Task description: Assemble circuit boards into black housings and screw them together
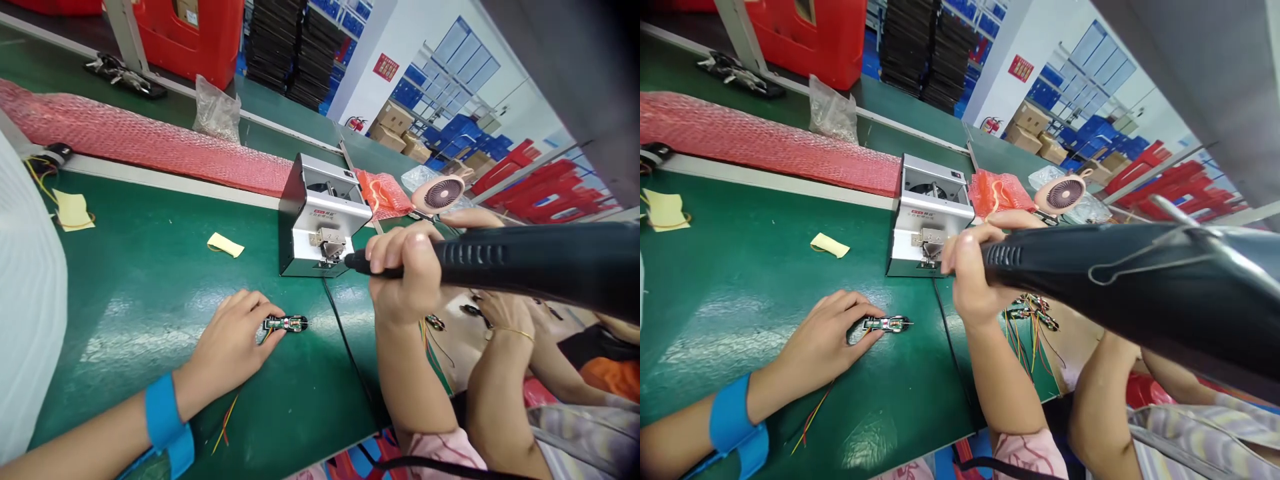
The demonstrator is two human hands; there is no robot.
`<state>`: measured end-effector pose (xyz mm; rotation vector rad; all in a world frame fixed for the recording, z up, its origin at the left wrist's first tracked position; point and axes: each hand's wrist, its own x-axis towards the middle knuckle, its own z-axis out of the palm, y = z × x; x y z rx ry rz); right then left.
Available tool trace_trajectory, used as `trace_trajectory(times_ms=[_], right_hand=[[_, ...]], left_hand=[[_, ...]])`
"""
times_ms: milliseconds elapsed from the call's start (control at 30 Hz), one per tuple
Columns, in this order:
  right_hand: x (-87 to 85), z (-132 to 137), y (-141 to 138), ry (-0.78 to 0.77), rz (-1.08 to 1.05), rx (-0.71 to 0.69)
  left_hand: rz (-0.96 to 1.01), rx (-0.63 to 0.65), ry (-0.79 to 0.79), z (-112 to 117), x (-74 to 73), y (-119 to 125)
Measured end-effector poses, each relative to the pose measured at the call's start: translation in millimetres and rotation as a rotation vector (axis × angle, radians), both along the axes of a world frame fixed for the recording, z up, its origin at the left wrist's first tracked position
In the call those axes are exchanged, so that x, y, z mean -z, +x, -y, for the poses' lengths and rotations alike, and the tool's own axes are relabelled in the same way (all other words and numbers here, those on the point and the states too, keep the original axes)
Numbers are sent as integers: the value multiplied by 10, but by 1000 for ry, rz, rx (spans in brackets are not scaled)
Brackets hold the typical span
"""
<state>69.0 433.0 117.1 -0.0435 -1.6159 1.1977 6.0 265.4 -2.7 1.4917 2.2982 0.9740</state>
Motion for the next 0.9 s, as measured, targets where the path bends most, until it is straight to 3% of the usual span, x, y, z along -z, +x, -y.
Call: trace_trajectory(times_ms=[100, 300, 500, 667, 833, 900], right_hand=[[38, -87, -125, -28, -154, -11], [152, -190, -215, 0, -135, -111], [-4, -219, -138, -85, 26, -271], [-74, -159, -33, -86, -15, -154], [32, -158, -94, -21, -148, -41], [81, -183, -108, 4, -89, -34]], left_hand=[[-2, -2, 7, -1, 12, -11], [-10, 1, 1, -15, 34, -22], [-13, -12, 3, -8, 21, -20], [-33, 2, 35, -4, 31, -18], [-30, -6, 18, -7, 43, -24], [-31, -7, 10, -5, 45, -32]])
